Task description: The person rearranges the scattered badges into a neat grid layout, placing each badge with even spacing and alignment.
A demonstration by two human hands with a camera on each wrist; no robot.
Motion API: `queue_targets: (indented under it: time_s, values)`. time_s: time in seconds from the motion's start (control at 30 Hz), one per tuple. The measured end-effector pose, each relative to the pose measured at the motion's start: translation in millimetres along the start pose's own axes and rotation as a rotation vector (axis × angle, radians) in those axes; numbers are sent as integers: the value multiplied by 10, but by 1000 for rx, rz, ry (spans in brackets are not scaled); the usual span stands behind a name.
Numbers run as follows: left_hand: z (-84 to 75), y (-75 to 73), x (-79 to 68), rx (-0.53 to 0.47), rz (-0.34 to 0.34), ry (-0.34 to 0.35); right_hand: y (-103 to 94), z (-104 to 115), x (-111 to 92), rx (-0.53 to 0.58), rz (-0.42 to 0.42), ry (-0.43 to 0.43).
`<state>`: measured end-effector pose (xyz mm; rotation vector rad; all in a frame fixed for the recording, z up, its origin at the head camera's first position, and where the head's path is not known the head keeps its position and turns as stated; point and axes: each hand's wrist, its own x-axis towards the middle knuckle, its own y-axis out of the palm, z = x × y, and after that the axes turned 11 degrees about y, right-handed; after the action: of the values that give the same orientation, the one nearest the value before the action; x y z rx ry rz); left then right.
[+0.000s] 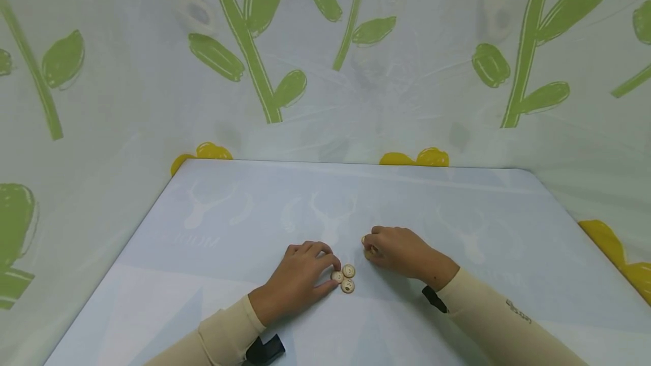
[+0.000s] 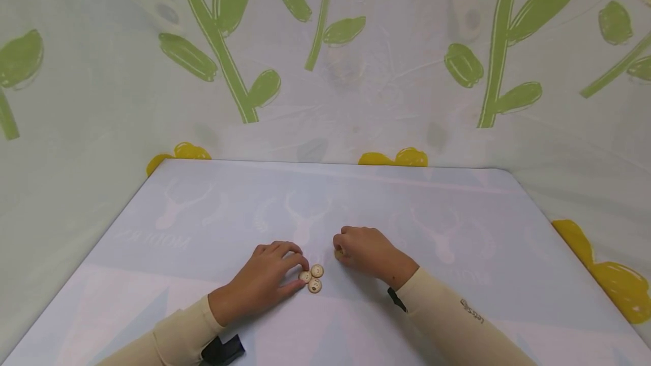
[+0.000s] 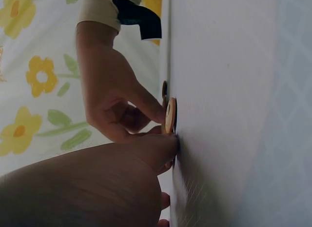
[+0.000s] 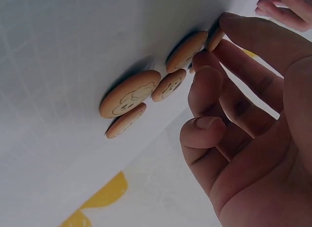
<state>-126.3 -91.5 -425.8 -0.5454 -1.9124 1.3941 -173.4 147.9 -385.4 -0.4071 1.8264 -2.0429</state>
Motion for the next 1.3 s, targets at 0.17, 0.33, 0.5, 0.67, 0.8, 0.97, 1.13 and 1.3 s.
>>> queue_targets:
  time_s: [0.17, 0.33, 0.5, 0.67, 0.8, 0.97, 1.13, 1.3]
  values:
    - [4, 7, -1, -6, 7, 2, 16, -11, -4, 5, -9, -14]
    - [8, 6, 6, -6, 2, 12, 11, -14, -8, 4, -24, -32]
    - [3, 0, 10, -8, 0, 15, -3, 1, -13, 3, -23, -36]
    - [2, 0, 6, -9, 4, 11, -5, 9, -15, 1, -24, -35]
    - [5, -1, 4, -4, 4, 9, -4, 17, -5, 0, -12, -20]
    - [8, 0, 1, 1, 0, 5, 5, 10, 7, 11, -8, -23]
    - [11, 10, -10, -10, -1, -1, 32, -7, 13, 5, -6, -24]
    - [9, 8, 5, -19, 4, 4, 20, -28, -9, -7, 5, 26]
